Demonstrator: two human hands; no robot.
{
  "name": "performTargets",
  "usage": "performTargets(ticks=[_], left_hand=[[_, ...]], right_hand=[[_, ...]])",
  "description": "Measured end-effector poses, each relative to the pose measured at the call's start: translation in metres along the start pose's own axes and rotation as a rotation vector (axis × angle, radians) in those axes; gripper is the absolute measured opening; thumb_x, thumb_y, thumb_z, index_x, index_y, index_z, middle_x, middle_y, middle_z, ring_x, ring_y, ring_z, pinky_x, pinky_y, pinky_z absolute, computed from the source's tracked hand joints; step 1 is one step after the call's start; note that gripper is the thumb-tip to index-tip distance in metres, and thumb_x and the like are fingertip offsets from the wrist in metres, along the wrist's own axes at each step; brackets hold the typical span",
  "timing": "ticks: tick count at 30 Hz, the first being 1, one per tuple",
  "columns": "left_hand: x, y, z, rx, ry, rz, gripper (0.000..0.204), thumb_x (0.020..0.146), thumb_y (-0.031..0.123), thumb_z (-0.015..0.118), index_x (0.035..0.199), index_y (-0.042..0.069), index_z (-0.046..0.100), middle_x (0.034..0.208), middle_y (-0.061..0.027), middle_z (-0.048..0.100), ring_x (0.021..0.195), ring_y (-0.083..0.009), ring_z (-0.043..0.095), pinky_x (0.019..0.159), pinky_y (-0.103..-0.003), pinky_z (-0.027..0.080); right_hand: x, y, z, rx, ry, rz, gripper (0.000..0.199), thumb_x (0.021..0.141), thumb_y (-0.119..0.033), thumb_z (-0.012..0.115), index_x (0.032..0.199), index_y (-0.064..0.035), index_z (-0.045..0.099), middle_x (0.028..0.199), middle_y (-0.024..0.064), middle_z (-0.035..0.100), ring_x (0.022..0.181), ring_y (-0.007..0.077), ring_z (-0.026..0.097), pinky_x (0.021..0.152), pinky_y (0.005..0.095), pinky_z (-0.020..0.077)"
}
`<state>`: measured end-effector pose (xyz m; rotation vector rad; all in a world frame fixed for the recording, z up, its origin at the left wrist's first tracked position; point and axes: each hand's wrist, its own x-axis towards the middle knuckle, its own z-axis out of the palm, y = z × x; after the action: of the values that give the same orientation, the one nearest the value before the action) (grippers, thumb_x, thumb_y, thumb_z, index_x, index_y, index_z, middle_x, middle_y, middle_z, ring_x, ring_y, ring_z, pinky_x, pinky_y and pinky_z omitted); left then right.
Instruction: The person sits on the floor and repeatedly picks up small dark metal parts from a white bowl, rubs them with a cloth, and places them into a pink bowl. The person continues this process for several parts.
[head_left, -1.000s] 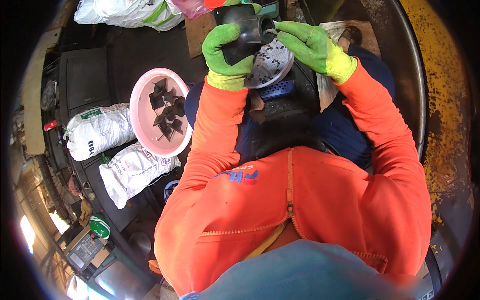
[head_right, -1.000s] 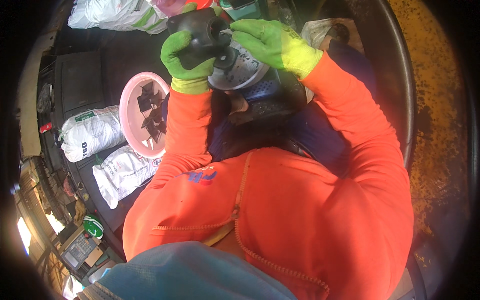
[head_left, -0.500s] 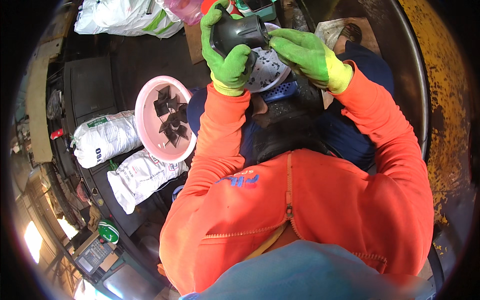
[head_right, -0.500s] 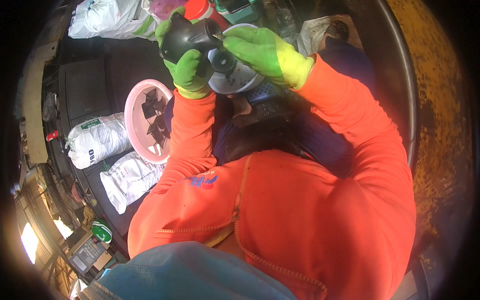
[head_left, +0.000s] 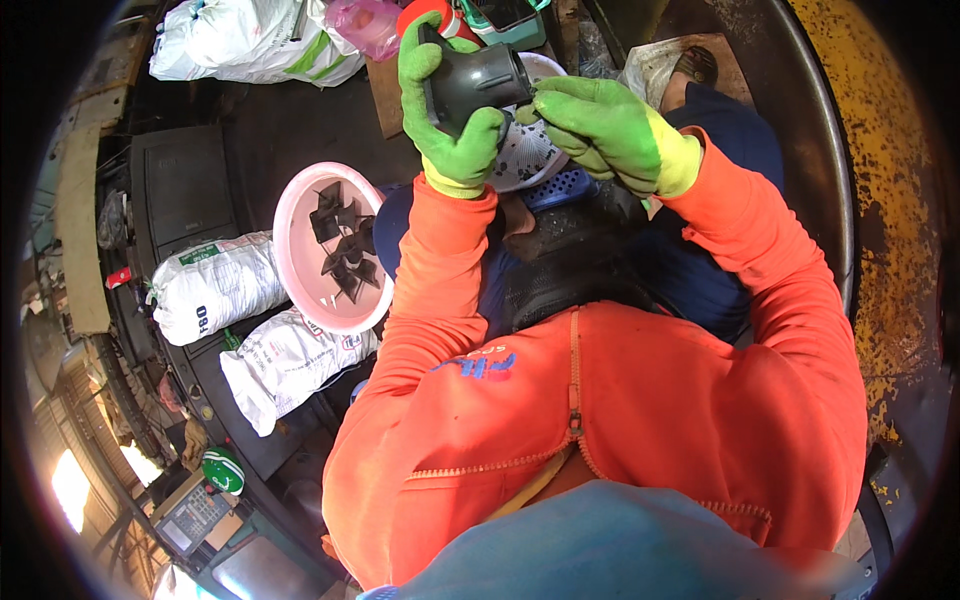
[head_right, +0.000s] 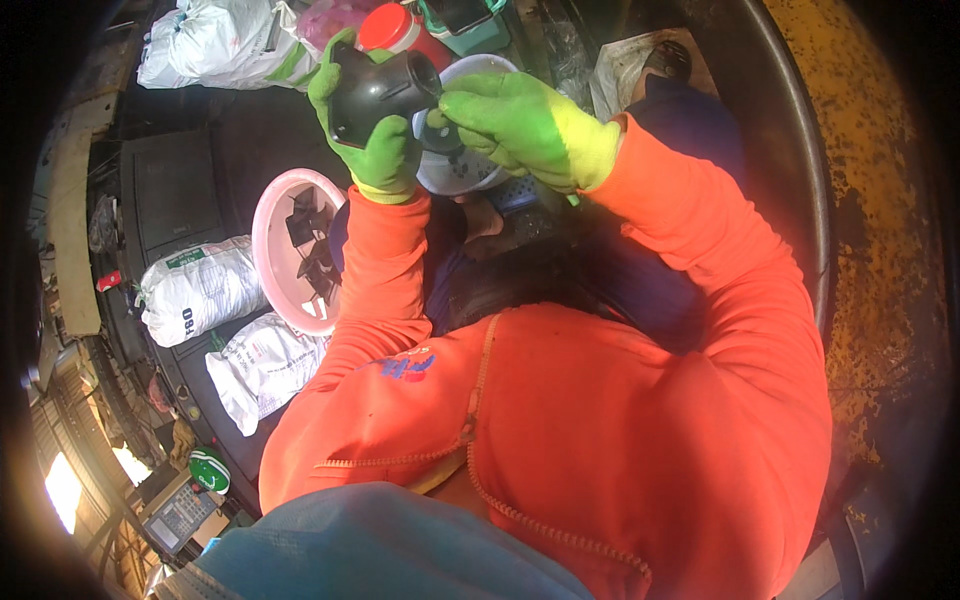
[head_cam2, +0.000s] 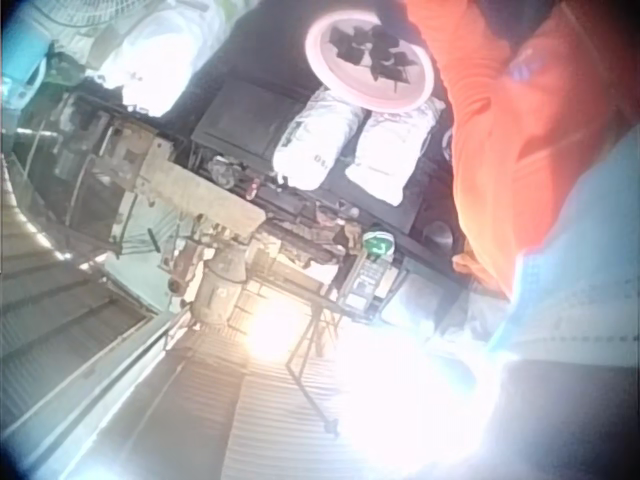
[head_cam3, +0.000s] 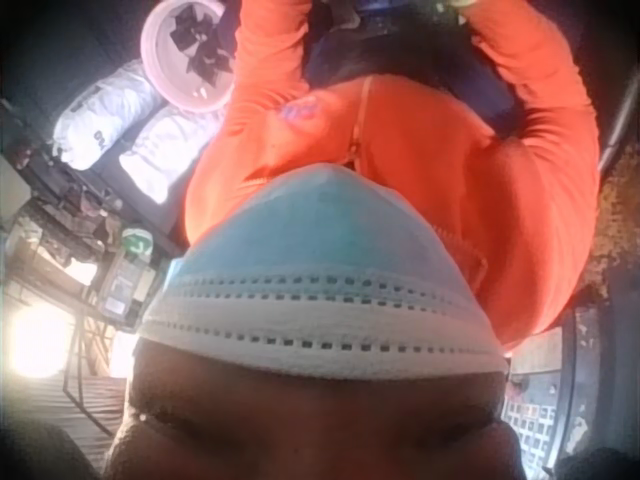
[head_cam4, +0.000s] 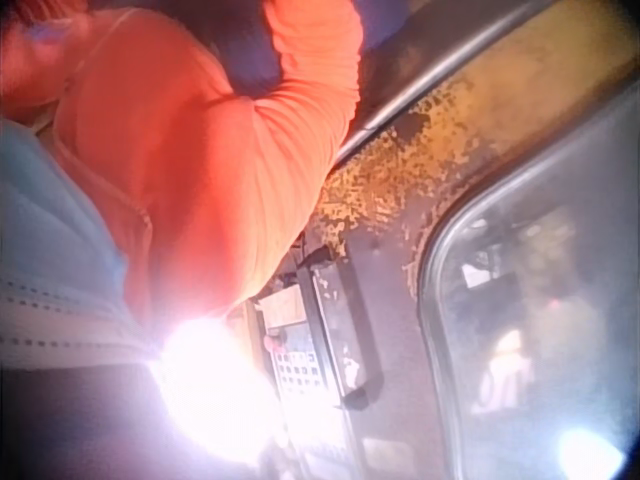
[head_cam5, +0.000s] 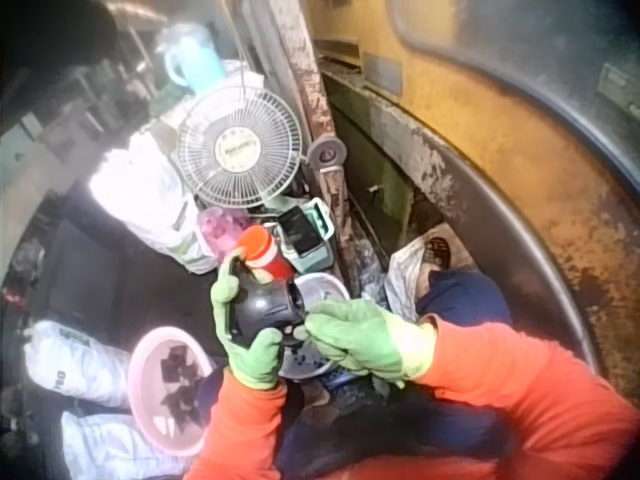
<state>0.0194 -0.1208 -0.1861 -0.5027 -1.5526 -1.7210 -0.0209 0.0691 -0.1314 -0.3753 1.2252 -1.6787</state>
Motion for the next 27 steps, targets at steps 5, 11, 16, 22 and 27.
performTargets(ticks=[5, 11, 16, 22, 27], left_hand=[[0.002, -0.007, -0.006, 0.361, -0.097, 0.251, 0.066, 0.078, 0.027, 0.079, 0.133, 0.015, 0.045, 0.147, -0.0217, 0.033, 0.116, -0.0286, 0.053, 0.094, -0.04, 0.051], [0.0, -0.011, -0.004, 0.255, -0.013, 0.197, 0.085, 0.076, 0.021, 0.076, 0.147, 0.01, 0.03, 0.15, -0.0194, 0.029, 0.122, -0.03, 0.049, 0.1, -0.042, 0.045], [-0.007, -0.004, 0.024, 0.059, 0.002, 0.045, 0.101, 0.078, 0.026, 0.076, 0.153, 0.009, 0.01, 0.154, -0.0129, 0.024, 0.135, -0.0294, 0.037, 0.108, -0.045, 0.037], [-0.005, 0.006, 0.023, -0.951, -0.02, -0.634, 0.121, 0.072, 0.07, 0.068, 0.154, 0.003, 0.009, 0.153, -0.0158, 0.028, 0.139, -0.0319, 0.032, 0.116, -0.045, 0.024], [-0.015, 0.005, 0.014, -1.038, 0.109, -0.944, 0.076, 0.09, 0.05, 0.055, 0.141, -0.003, 0.039, 0.131, -0.0183, 0.055, 0.116, -0.0254, 0.058, 0.1, -0.039, 0.047]], right_hand=[[-0.005, -0.008, -0.005, 0.27, -0.054, 0.199, 0.033, 0.102, -0.031, 0.044, 0.112, -0.0042, 0.059, 0.063, -0.0057, 0.042, 0.042, 0.0029, 0.028, 0.037, 0.0198, 0.0195], [0.006, -0.019, -0.024, 0.208, -0.034, 0.06, 0.04, 0.104, -0.034, 0.037, 0.113, -0.0016, 0.059, 0.065, -0.0042, 0.046, 0.038, 0.0028, 0.028, 0.034, 0.0192, 0.0218], [0.016, -0.017, -0.026, -0.126, 0.119, -0.099, 0.034, 0.093, -0.025, 0.061, 0.117, -0.0018, 0.062, 0.086, -0.002, 0.062, 0.055, 0.0013, 0.045, 0.047, 0.0186, 0.0334], [0.02, -0.018, -0.046, -1.06, 0.234, -1.009, 0.032, 0.078, -0.005, 0.067, 0.109, -0.0042, 0.065, 0.096, 0.0081, 0.069, 0.084, 0.0187, 0.067, 0.071, 0.0293, 0.053], [0.022, -0.012, -0.053, -1.466, 0.072, -1.265, 0.04, 0.068, -0.006, 0.074, 0.106, -0.0115, 0.065, 0.084, 0.0072, 0.066, 0.07, 0.026, 0.066, 0.057, 0.0319, 0.0515]])
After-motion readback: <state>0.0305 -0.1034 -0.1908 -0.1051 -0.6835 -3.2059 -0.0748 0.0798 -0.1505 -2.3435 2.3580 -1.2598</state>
